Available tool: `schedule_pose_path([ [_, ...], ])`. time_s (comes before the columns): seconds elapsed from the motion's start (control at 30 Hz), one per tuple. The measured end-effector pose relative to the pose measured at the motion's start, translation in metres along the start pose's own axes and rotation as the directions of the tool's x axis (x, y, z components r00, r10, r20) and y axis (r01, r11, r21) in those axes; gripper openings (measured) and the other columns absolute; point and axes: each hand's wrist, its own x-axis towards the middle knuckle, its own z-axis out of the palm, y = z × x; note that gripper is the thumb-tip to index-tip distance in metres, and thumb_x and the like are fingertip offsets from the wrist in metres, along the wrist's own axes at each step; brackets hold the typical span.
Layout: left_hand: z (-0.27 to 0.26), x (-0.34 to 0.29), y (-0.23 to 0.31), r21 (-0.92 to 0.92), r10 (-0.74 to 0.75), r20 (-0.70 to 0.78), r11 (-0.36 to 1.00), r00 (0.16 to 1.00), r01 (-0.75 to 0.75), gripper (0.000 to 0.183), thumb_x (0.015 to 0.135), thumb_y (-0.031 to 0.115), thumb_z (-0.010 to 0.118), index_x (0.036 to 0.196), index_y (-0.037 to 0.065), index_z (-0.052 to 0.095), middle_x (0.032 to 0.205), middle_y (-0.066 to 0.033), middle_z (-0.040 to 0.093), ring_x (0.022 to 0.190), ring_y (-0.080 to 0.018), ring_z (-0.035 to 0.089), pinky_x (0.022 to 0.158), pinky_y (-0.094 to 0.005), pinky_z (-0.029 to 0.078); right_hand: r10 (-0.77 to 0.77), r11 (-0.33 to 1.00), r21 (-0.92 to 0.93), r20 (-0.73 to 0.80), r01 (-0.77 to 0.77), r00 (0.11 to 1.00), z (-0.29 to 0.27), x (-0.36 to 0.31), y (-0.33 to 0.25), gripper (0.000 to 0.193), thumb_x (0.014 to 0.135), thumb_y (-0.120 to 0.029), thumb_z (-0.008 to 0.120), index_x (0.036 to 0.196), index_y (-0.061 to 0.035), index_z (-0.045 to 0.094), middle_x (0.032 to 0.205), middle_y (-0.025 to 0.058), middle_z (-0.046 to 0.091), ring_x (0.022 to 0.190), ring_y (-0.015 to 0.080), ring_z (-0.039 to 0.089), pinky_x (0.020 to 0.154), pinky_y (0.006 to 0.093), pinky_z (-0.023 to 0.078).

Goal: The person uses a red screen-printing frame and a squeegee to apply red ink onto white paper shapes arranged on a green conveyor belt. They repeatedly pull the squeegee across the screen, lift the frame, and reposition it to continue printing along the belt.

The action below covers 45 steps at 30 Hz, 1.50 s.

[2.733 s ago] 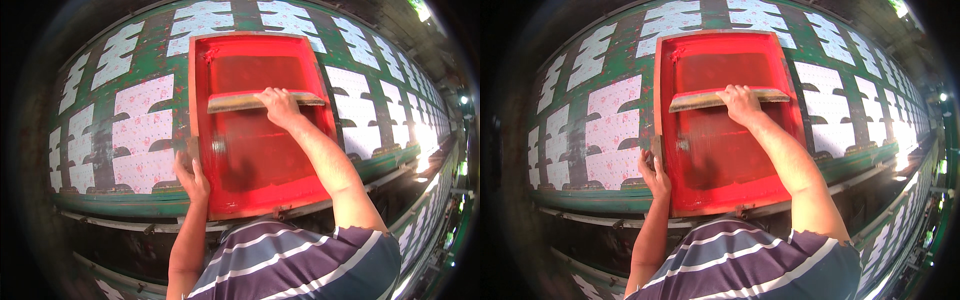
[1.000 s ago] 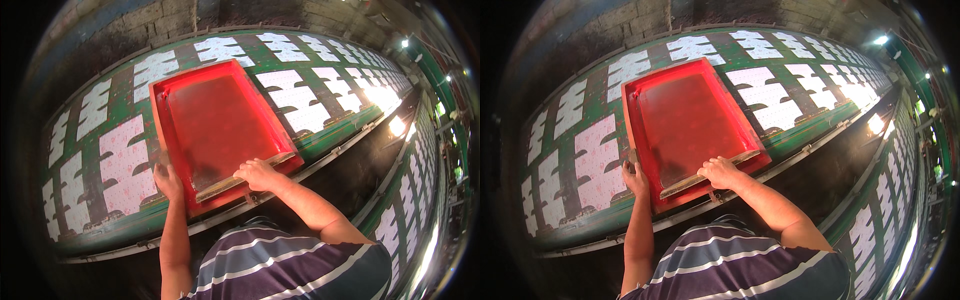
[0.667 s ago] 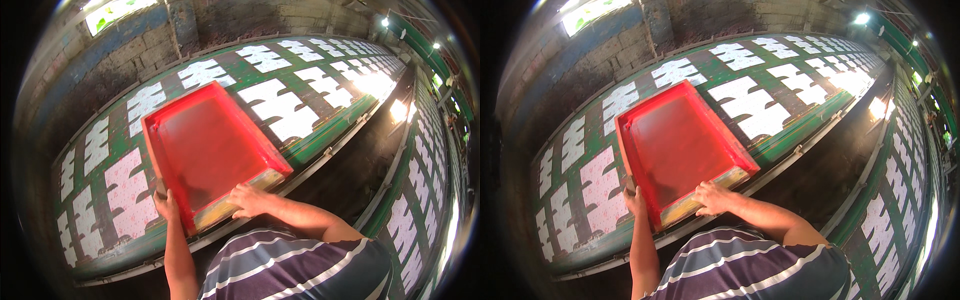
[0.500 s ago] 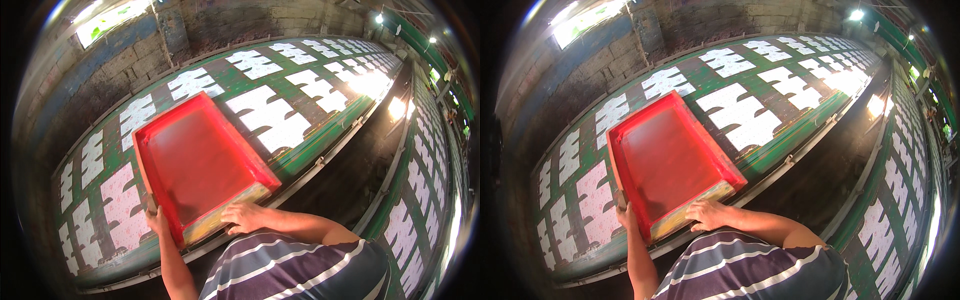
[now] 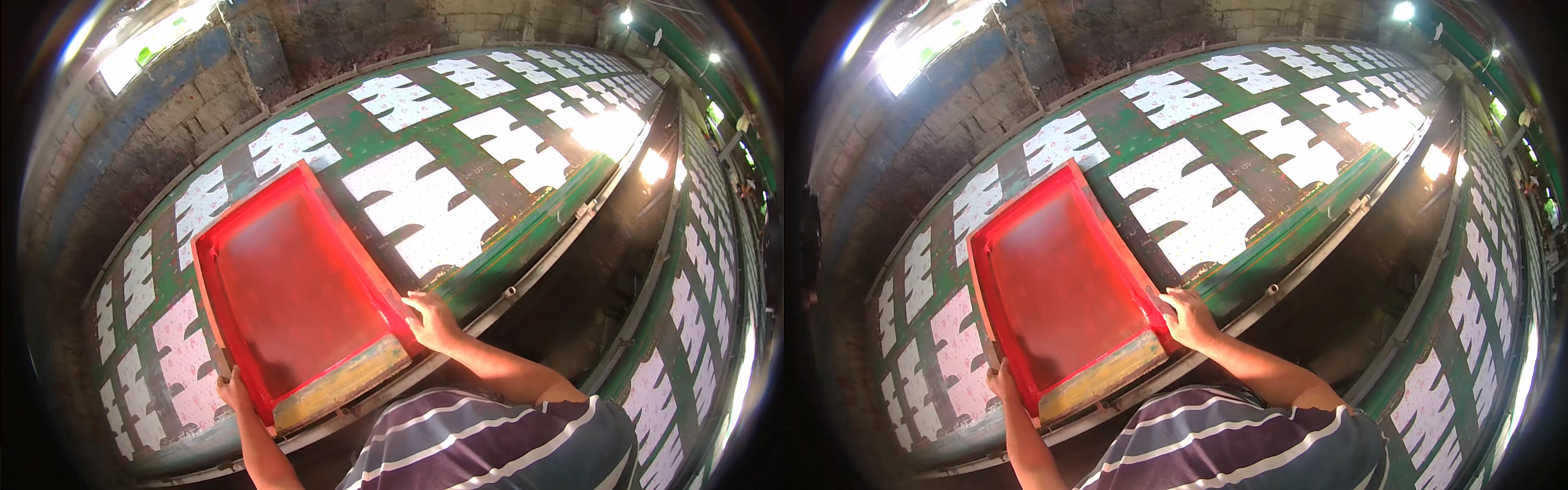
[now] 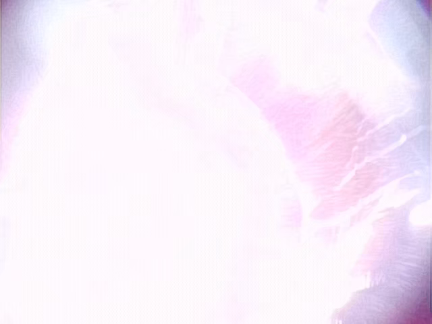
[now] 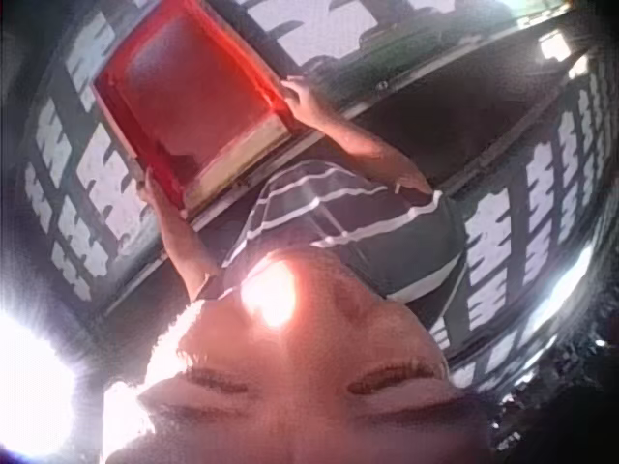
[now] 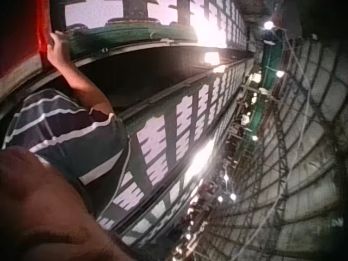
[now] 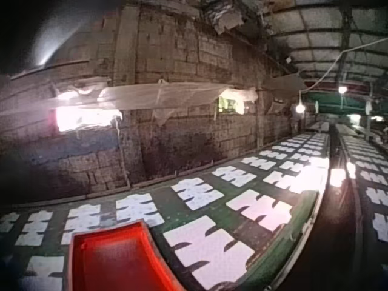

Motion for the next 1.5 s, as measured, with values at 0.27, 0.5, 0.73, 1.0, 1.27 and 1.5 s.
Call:
schedule_pose_path([
  [0.27, 0.003, 0.001, -0.012, -0.152, -0.036, 0.047, 0.988, 0.998, 0.043, 0.034, 0.092, 0.017, 0.089, 0.112, -0.008, 0.076, 0.101, -0.0143, 0.079, 0.087, -0.0249, 0.071, 0.08, -0.0418, 0.057, 0.19, 0.98, -0.079, 0.128, -0.181, 0.973, 0.03, 0.025, -0.011, 0.06, 0.09, -0.011, 0.084, 0.147, -0.0066, 0.068, 0.131, 0.0184, 0.076, 0.127, 0.0394, 0.069, 0.109, 0.0485, 0.057],
  [0.5, 0.004, 0.0, -0.023, -0.226, 0.024, 0.05, 0.974, 0.998, -0.012, 0.036, 0.092, 0.014, 0.087, 0.116, -0.009, 0.075, 0.101, -0.0134, 0.078, 0.087, -0.0234, 0.07, 0.083, -0.0403, 0.057, 0.283, 0.943, -0.217, 0.123, -0.252, 0.951, 0.038, 0.037, -0.023, 0.054, 0.086, -0.002, 0.076, 0.139, -0.0124, 0.071, 0.12, 0.0154, 0.073, 0.119, 0.0377, 0.07, 0.104, 0.0474, 0.059],
  [0.73, 0.0, -0.003, 0.0, -0.329, -0.029, 0.122, 0.942, 0.992, 0.068, 0.037, 0.094, 0.012, 0.086, 0.12, -0.011, 0.073, 0.105, -0.0152, 0.078, 0.087, -0.0233, 0.073, 0.078, -0.0389, 0.06, 0.105, 0.983, -0.146, -0.023, -0.108, 0.994, 0.016, 0.048, -0.045, 0.037, 0.084, 0.0, 0.078, 0.119, -0.0133, 0.081, 0.102, 0.0106, 0.075, 0.101, 0.0341, 0.074, 0.089, 0.0456, 0.061],
  [1.0, 0.031, -0.021, 0.06, -0.47, -0.054, 0.196, 0.871, 0.979, 0.142, 0.034, 0.095, 0.009, 0.084, 0.121, -0.011, 0.073, 0.105, -0.0151, 0.078, 0.087, -0.0229, 0.073, 0.078, -0.0375, 0.061, 0.147, 0.98, -0.136, -0.011, -0.147, 0.989, -0.023, 0.073, -0.014, 0.033, 0.083, 0.002, 0.079, 0.112, -0.0135, 0.082, 0.105, 0.0116, 0.078, 0.101, 0.035, 0.076, 0.088, 0.046, 0.062],
  [1.27, 0.134, -0.101, 0.152, -0.62, 0.034, 0.231, 0.775, 0.972, 0.121, 0.029, 0.097, 0.003, 0.082, 0.122, -0.007, 0.073, 0.108, -0.0123, 0.079, 0.09, -0.021, 0.074, 0.081, -0.0357, 0.062, 0.289, 0.951, -0.091, -0.063, -0.294, 0.955, -0.101, 0.109, 0.104, 0.026, 0.089, -0.004, 0.081, 0.112, -0.0162, 0.084, 0.107, 0.0154, 0.079, 0.104, 0.0362, 0.077, 0.09, 0.0477, 0.062],
  [1.5, 0.233, -0.188, 0.205, -0.263, -0.092, 0.092, 0.958, 0.991, 0.114, 0.035, 0.092, 0.013, 0.092, 0.116, -0.004, 0.074, 0.1, -0.0085, 0.077, 0.087, -0.016, 0.068, 0.08, -0.0349, 0.057, 0.288, 0.95, -0.084, -0.142, -0.302, 0.947, -0.176, 0.117, 0.236, 0.029, 0.083, 0.002, 0.08, 0.106, -0.0128, 0.085, 0.102, 0.0132, 0.079, 0.097, 0.0336, 0.078, 0.085, 0.0445, 0.062],
])
